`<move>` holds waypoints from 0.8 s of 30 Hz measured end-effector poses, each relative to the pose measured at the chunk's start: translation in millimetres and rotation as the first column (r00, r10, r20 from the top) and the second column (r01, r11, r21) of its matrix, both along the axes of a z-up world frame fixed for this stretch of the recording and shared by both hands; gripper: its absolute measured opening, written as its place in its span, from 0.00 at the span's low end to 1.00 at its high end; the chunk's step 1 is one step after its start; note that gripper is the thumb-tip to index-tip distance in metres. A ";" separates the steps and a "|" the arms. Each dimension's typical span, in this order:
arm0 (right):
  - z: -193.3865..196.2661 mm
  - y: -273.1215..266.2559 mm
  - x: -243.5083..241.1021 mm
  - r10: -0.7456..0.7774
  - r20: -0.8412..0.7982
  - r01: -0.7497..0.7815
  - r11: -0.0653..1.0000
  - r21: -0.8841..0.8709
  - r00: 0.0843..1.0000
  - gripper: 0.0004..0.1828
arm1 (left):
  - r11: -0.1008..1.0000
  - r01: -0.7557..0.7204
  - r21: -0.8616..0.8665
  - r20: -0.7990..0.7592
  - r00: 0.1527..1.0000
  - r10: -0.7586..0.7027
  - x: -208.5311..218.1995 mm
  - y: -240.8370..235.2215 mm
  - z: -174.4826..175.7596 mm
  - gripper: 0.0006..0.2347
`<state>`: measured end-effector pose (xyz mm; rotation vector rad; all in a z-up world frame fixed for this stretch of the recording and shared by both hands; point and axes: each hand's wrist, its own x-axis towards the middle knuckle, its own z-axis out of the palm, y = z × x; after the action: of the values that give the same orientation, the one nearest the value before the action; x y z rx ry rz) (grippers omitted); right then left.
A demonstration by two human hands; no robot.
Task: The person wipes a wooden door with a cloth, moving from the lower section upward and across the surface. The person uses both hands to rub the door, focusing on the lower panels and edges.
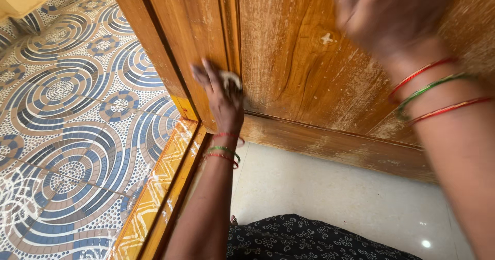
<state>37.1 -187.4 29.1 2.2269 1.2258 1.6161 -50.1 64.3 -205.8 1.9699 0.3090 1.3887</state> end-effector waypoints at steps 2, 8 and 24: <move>-19.6 19.0 -15.6 0.016 0.079 -0.010 0.998 -0.068 0.997 0.15 | 0.998 0.060 0.031 0.138 0.988 -0.064 3.1 9.7 33.1 0.39; -93.9 69.0 -36.2 0.020 0.321 0.092 0.939 -0.332 0.947 0.26 | 0.972 0.090 0.215 0.189 0.973 -0.132 18.6 18.8 88.1 0.38; -104.0 71.6 -35.2 -0.022 0.437 0.180 0.929 -0.325 0.899 0.26 | 0.964 -0.080 -0.255 0.053 0.994 0.096 8.4 -22.6 -105.9 0.33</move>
<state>1.9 -115.8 -74.8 1.5804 1.1423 1.5736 -41.7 41.7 -311.7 1.7172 0.5226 1.3910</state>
